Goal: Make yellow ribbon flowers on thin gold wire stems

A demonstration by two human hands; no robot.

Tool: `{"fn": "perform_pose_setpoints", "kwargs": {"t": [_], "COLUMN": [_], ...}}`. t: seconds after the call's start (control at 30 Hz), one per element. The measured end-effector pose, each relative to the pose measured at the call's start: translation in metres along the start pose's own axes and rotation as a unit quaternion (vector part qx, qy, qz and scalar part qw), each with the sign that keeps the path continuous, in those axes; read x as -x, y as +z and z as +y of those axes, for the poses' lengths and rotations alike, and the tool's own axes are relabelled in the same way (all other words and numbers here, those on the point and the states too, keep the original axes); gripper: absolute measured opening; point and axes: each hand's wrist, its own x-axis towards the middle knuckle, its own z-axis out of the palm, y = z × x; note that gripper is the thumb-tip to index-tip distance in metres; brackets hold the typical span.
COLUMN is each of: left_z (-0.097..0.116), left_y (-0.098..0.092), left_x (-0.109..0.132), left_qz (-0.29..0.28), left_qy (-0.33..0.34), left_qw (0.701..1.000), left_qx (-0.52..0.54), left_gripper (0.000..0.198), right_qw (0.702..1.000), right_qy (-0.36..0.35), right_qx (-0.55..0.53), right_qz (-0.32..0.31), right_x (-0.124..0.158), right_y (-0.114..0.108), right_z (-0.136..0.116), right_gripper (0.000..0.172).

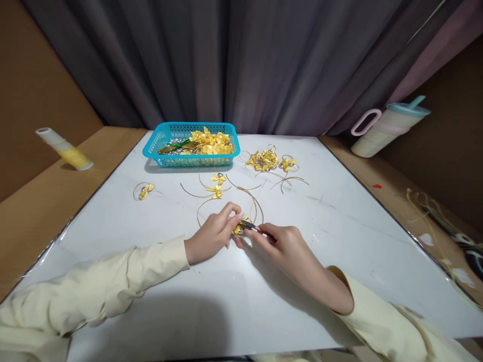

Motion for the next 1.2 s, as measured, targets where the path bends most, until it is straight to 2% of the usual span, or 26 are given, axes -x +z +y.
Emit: {"fn": "perform_pose_setpoints", "kwargs": {"t": [0.87, 1.1, 1.2], "left_z": [0.000, -0.008, -0.012], "left_y": [0.001, 0.000, 0.001], "left_x": [0.000, -0.005, -0.006], "left_qz": [0.001, 0.026, 0.024], "left_qy": [-0.004, -0.023, -0.028], "left_qw": [1.000, 0.995, 0.992], "left_qx": [0.000, 0.099, 0.118], "left_gripper": [0.021, 0.022, 0.021], "right_qw": [1.000, 0.996, 0.989], "right_qy": [-0.013, -0.008, 0.036], "right_qx": [-0.016, 0.031, 0.105], "right_qz": [0.013, 0.088, 0.092], "right_x": [-0.001, -0.010, -0.019], "right_y": [0.002, -0.016, -0.025], "right_z": [0.000, 0.010, 0.024], "right_gripper": [0.033, 0.036, 0.037]}}
